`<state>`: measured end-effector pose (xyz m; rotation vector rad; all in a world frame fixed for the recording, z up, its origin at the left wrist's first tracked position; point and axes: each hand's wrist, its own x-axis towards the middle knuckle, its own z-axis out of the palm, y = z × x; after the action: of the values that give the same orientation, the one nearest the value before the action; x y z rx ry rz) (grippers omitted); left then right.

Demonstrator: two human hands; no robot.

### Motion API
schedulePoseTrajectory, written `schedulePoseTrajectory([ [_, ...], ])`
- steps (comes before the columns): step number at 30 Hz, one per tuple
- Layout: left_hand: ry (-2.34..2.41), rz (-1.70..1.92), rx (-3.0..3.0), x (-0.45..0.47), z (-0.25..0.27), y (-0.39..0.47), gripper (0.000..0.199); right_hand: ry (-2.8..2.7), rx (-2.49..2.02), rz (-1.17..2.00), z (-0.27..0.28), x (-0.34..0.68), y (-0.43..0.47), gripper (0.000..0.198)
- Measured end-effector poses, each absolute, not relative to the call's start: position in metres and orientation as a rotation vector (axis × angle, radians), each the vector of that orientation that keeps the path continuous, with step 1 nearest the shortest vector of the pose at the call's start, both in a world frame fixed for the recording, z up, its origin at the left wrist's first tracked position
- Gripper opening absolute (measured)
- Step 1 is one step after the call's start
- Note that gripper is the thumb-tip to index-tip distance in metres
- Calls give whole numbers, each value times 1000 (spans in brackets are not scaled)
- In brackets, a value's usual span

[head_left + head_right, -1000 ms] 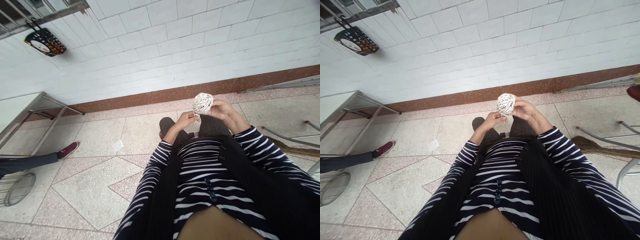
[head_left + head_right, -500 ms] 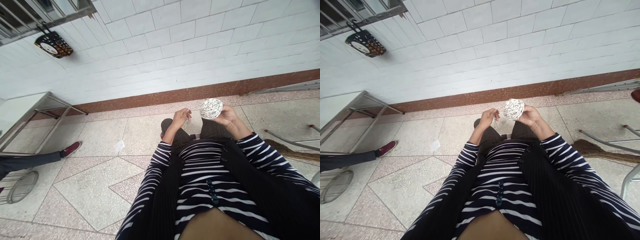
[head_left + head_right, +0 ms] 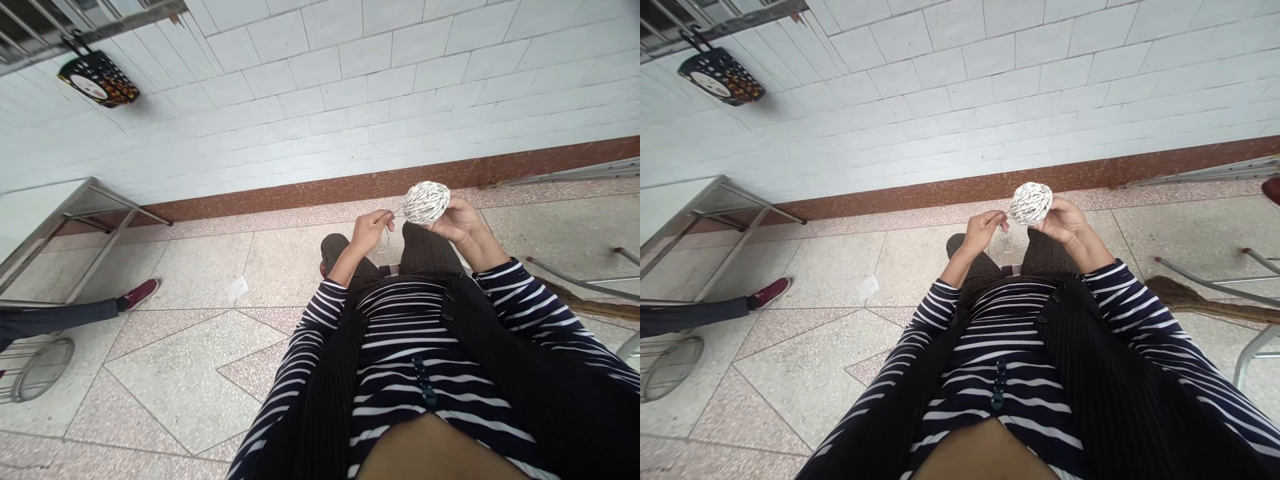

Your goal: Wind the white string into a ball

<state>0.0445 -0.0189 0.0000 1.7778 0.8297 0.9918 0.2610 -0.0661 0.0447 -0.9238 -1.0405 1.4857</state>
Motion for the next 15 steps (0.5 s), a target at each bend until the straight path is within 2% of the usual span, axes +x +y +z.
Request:
schedulePoseTrajectory([
  [8, 535, 741, 1355, 28, 13, -34, 55, -977, -852, 1499, 52, 259, -71, 63],
  [15, 596, 840, 1336, 35, 3, -25, 53, -888, -779, 1563, 39, 257, -66, 64],
])
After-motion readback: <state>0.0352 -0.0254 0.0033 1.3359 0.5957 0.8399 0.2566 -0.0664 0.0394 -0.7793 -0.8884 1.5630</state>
